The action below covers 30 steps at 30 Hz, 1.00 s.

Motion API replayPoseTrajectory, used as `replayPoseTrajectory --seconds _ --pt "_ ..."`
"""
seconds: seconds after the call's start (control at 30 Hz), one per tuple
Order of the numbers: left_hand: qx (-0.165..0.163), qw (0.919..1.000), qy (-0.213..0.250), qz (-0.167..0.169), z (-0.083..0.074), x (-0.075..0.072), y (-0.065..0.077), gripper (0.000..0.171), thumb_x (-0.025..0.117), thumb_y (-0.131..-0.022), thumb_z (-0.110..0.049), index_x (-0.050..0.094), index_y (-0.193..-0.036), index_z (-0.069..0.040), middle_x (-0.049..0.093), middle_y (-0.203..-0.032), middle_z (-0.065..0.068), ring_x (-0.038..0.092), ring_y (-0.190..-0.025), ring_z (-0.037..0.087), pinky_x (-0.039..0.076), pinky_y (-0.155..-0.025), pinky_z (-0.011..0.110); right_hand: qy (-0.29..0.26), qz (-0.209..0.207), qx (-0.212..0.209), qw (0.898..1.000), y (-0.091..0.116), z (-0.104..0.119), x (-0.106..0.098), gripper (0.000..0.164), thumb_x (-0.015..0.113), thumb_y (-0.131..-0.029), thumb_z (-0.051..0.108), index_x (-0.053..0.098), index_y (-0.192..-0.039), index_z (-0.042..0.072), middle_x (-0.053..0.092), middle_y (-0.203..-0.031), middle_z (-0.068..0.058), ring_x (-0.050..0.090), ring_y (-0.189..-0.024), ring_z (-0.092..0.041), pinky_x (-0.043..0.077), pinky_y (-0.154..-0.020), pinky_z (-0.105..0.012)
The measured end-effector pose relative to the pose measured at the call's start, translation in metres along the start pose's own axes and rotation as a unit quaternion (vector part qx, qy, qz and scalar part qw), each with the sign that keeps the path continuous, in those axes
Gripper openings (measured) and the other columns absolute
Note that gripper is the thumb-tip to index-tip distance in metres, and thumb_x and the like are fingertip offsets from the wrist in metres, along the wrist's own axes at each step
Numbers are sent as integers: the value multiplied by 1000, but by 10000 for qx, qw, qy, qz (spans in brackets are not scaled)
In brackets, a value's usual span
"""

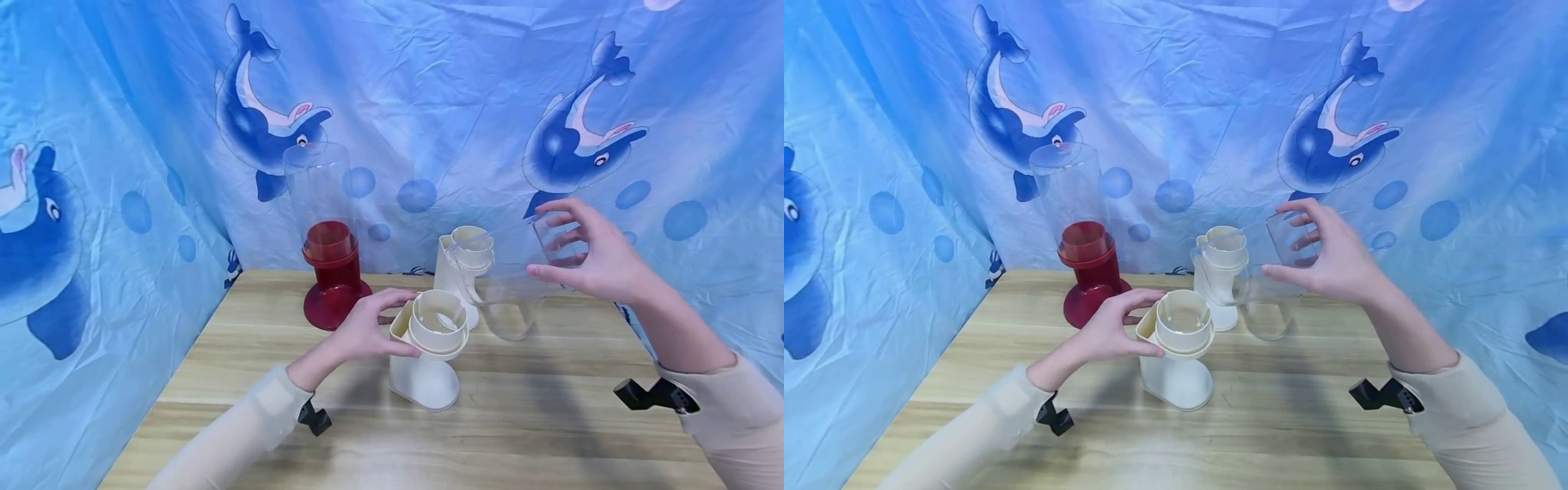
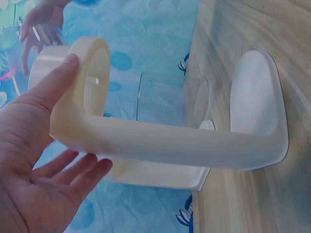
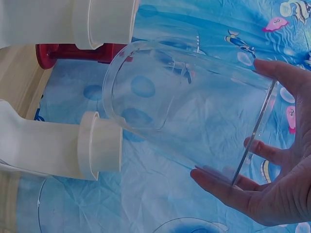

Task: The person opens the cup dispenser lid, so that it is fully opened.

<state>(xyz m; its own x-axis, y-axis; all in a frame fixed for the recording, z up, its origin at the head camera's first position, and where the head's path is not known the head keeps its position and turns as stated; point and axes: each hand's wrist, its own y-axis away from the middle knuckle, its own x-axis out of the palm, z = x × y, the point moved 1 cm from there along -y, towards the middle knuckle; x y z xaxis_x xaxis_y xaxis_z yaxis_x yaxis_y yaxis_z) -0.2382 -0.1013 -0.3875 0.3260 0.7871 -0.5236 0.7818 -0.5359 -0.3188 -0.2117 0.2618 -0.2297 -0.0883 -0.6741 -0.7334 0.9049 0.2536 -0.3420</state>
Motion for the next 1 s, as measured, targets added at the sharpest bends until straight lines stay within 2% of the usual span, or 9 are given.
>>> replayPoseTrajectory --seconds 0.2,0.33,0.43,0.5,0.63,0.73,0.8,0.9,1.0 --pt "102 9970 477 600 14 -11 -6 85 98 -76 -17 60 -151 -20 59 -155 1 59 -143 27 58 -109 51 -26 51 42 10000 3 -1 -1 83 91 -85 14 47 -155 24 55 -142 -11 63 -100 4 58 -78 -14" --pt "174 9960 562 675 15 -16 -9 85 97 -76 -11 59 -151 -20 63 -152 -1 61 -141 22 55 -113 51 8 39 37 10000 5 -1 -1 84 91 -85 15 47 -156 25 55 -143 -11 63 -100 6 58 -78 -14" --pt "337 9980 279 454 7 -14 -9 85 99 -73 -18 61 -148 -20 67 -146 -4 65 -134 20 56 -112 50 38 -6 27 10000 7 -2 -2 85 91 -84 14 47 -155 25 56 -142 -10 63 -99 5 58 -77 -13" --pt "465 9987 6 190 -2 -9 -10 85 101 -70 -25 63 -145 -19 69 -142 -4 66 -128 18 57 -110 49 67 -37 23 10000 7 -3 -2 85 91 -84 14 47 -156 25 56 -141 -10 63 -98 5 59 -77 -15" --pt "490 9968 -472 -422 -12 -1 -11 81 103 -65 -34 69 -137 -18 75 -131 -6 69 -119 14 59 -104 45 190 -71 2 9998 6 -5 -2 86 92 -83 15 48 -156 23 56 -141 -13 62 -98 3 67 -79 -33" --pt "343 9968 -479 -546 -13 0 -12 75 103 -67 -33 71 -134 -18 76 -128 -5 70 -116 14 61 -101 43 229 -29 -2 9997 7 -6 -1 85 93 -83 16 48 -155 23 56 -141 -15 63 -98 0 68 -81 -42" --pt "249 9982 -364 -398 -11 -2 -12 73 101 -70 -31 71 -135 -18 76 -129 -4 71 -117 15 62 -101 42 203 8 -5 9998 8 -6 0 85 93 -83 16 48 -155 23 56 -142 -15 64 -98 -1 67 -80 -34" --pt "205 9997 -138 14 -6 -9 -15 73 99 -73 -27 69 -140 -18 74 -134 -4 70 -122 16 60 -105 42 170 44 -89 9998 8 -8 0 86 92 -83 15 48 -156 22 56 -142 -16 64 -98 -1 63 -77 -21" --pt "261 9982 91 528 -2 -19 -20 74 97 -76 -19 66 -143 -16 72 -138 -2 67 -128 17 57 -111 42 195 20 -106 9998 9 -8 -1 86 92 -82 14 48 -156 22 56 -142 -15 64 -98 -1 63 -76 -20"
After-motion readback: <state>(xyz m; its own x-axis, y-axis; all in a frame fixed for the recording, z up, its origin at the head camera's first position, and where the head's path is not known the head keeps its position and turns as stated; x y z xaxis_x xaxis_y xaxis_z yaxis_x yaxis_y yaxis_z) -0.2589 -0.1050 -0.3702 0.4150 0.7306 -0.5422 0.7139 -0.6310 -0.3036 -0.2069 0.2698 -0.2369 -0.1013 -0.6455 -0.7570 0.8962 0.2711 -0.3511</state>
